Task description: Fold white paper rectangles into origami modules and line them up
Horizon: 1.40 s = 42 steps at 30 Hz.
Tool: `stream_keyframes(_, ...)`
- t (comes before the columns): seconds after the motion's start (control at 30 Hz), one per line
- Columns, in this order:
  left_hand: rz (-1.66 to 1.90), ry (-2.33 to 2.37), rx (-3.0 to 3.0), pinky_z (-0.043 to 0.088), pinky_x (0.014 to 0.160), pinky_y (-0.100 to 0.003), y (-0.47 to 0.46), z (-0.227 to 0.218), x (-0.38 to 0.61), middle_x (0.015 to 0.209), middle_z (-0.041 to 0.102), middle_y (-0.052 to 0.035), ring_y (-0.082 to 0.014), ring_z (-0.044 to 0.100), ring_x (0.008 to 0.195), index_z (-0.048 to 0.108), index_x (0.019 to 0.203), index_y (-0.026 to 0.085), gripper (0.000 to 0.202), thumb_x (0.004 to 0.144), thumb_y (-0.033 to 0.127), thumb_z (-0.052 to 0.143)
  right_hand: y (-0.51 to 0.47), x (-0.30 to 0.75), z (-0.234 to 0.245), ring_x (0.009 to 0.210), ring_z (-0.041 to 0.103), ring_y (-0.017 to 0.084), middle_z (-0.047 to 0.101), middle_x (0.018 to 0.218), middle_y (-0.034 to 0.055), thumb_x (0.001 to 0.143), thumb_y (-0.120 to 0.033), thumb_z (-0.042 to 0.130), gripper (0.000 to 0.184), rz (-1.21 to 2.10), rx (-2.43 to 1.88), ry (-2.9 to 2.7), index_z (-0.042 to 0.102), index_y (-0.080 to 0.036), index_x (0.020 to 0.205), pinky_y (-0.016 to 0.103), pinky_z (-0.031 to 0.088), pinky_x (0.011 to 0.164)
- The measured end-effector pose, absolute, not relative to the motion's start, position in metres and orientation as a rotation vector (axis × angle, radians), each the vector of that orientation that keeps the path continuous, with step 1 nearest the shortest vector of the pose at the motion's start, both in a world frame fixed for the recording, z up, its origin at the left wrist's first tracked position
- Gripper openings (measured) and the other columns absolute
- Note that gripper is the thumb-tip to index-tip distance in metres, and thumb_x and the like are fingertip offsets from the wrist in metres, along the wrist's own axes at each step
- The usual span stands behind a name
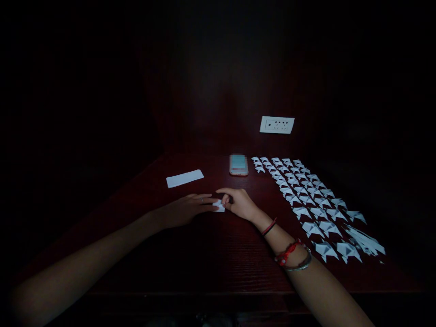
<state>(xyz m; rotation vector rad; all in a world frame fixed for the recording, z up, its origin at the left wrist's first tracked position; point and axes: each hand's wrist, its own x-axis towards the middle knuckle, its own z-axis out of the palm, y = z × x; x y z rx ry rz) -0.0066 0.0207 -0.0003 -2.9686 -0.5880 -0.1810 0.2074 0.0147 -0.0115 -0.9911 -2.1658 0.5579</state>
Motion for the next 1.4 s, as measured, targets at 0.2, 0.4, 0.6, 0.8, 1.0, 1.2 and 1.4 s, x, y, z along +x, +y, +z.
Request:
stream_keyframes(0.2, -0.242, -0.542, -2.987, 0.027, 0.090, -0.036, 0.022, -0.003, -0.004, 0.127, 0.035, -0.0013, -0.0188, 0.027, 0.117, 0.036, 0.119, 0.025, 0.051, 0.074, 0.000, 0.037, 0.006, 0.212, -0.002, 0.068, 0.057, 0.009, 0.063, 0.075, -0.0006, 0.070, -0.012, 0.050, 0.045, 0.504, -0.958, -2.306, 0.045, -0.017, 0.115, 0.023, 0.042, 0.072)
stream_keyframes(0.4, -0.266, -0.547, -3.029, 0.028, 0.089, -0.032, 0.024, -0.007, -0.003, 0.121, 0.042, -0.0037, -0.0163, 0.037, 0.110, 0.035, 0.119, 0.021, 0.049, 0.075, 0.001, 0.038, 0.002, 0.212, 0.002, 0.070, 0.058, 0.009, 0.064, 0.078, -0.0006, 0.070, -0.009, 0.049, 0.049, 0.497, -0.933, -2.384, 0.041, -0.017, 0.119, 0.022, 0.043, 0.072)
stream_keyframes(0.6, -0.276, -0.628, -3.006, 0.030, 0.088, -0.033, 0.020, -0.007, -0.002, 0.122, 0.040, -0.0063, -0.0177, 0.039, 0.108, 0.032, 0.122, 0.018, 0.044, 0.079, 0.006, 0.036, 0.002, 0.212, 0.001, 0.070, 0.058, 0.009, 0.064, 0.078, -0.0004, 0.071, -0.009, 0.048, 0.052, 0.497, -0.933, -2.395, 0.036, -0.017, 0.121, 0.022, 0.044, 0.071)
stream_keyframes(0.8, -0.239, -0.652, -2.985, 0.030, 0.087, -0.033, 0.021, -0.010, -0.001, 0.123, 0.039, -0.0060, -0.0191, 0.038, 0.108, 0.032, 0.122, 0.020, 0.044, 0.080, 0.009, 0.037, 0.003, 0.213, 0.001, 0.071, 0.058, 0.009, 0.064, 0.080, 0.0003, 0.070, -0.010, 0.049, 0.056, 0.568, -0.927, -2.396, 0.033, -0.017, 0.123, 0.023, 0.044, 0.071)
stream_keyframes(1.0, -0.185, -0.649, -2.992, 0.029, 0.088, -0.034, 0.024, -0.013, -0.002, 0.127, 0.034, -0.0040, -0.0201, 0.035, 0.111, 0.030, 0.124, 0.025, 0.051, 0.077, 0.006, 0.039, 0.004, 0.213, 0.001, 0.070, 0.058, 0.009, 0.064, 0.081, 0.0001, 0.071, -0.011, 0.049, 0.059, 0.590, -0.917, -2.367, 0.028, -0.018, 0.125, 0.024, 0.044, 0.070)
stream_keyframes(1.2, -0.205, -0.680, -3.029, 0.028, 0.088, -0.035, 0.022, -0.012, -0.002, 0.127, 0.033, -0.0034, -0.0202, 0.034, 0.111, 0.029, 0.124, 0.026, 0.053, 0.076, 0.005, 0.036, 0.004, 0.213, 0.003, 0.076, 0.056, 0.011, 0.062, 0.085, 0.0010, 0.070, -0.009, 0.047, 0.067, 0.497, -0.906, -2.426, 0.017, -0.017, 0.129, 0.026, 0.043, 0.076)
stream_keyframes(1.4, -0.216, -0.733, -3.096, 0.029, 0.088, -0.036, 0.022, -0.009, -0.001, 0.128, 0.031, -0.0016, -0.0191, 0.035, 0.111, 0.030, 0.123, 0.027, 0.063, 0.067, -0.002, 0.034, 0.001, 0.213, 0.008, 0.078, 0.056, 0.012, 0.062, 0.088, 0.0022, 0.069, -0.008, 0.047, 0.071, 0.435, -0.921, -2.517, 0.013, -0.018, 0.130, 0.028, 0.042, 0.077)
